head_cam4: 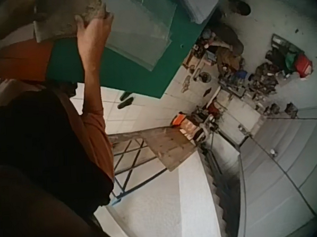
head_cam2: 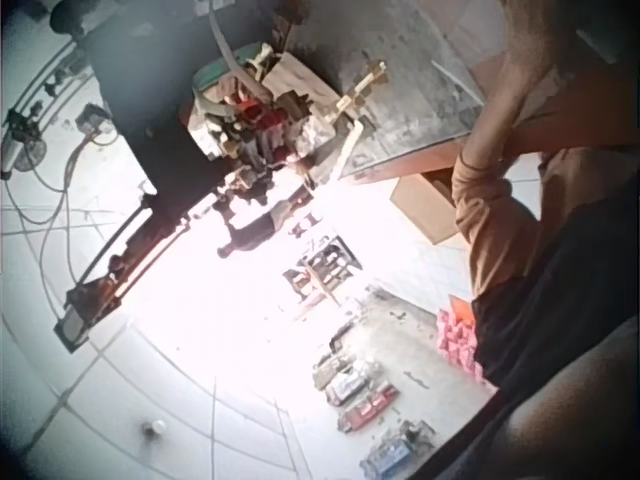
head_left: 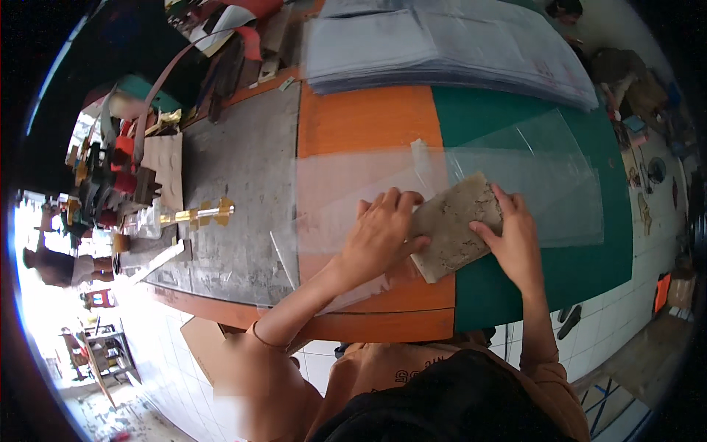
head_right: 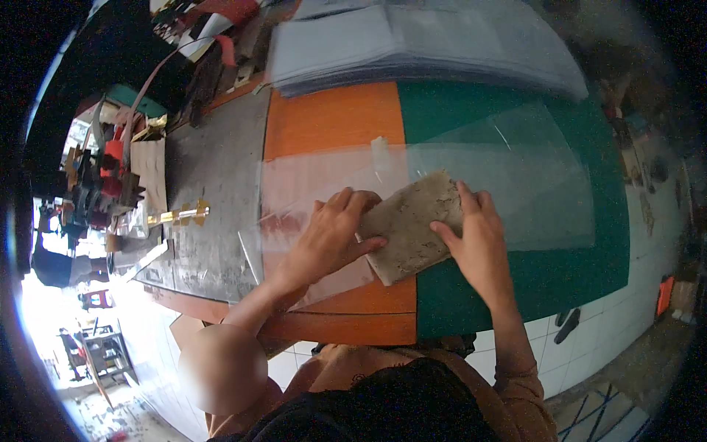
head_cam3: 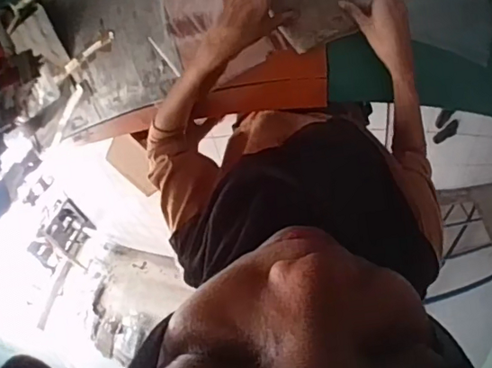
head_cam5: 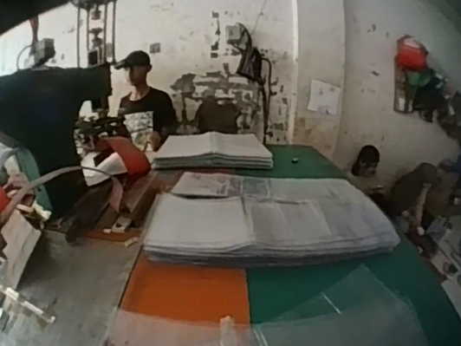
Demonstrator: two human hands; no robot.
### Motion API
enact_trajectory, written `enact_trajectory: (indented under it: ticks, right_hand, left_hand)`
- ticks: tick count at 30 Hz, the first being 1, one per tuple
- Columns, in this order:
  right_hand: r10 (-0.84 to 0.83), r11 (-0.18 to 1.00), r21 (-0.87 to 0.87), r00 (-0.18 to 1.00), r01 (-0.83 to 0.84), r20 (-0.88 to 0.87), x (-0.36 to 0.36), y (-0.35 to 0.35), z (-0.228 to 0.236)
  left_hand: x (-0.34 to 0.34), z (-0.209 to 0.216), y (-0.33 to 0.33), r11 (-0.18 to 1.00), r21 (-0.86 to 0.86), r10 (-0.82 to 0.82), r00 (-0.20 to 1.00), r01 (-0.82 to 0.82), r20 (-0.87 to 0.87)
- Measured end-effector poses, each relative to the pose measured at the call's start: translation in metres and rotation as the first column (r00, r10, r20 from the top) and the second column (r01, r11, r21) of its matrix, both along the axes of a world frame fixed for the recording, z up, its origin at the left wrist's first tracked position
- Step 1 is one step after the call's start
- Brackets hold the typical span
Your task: The person wipes clear plastic sheets with a cloth and stacks them on a workbench.
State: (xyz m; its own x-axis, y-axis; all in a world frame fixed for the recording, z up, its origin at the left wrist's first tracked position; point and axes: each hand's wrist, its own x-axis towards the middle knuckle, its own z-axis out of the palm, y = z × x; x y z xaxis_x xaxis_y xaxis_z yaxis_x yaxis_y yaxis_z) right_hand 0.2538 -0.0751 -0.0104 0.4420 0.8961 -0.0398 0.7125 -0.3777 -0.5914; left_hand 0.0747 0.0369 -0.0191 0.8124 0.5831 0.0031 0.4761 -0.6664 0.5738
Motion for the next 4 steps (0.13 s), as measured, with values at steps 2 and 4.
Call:
enact_trajectory:
  ticks: [2,4]
  right_hand:
    - [0.04,0.999,-0.006,0.979,-0.042,-0.199,0.015,0.006,0.001]
    - [0.074,0.985,-0.097,0.86,-0.142,-0.505,0.03,0.009,-0.009]
  left_hand:
    - [0.003,-0.005,0.001,0.998,-0.027,-0.055,0.994,0.058,0.092]
    - [0.005,-0.006,0.001,0.972,-0.202,-0.081,0.975,0.123,0.208]
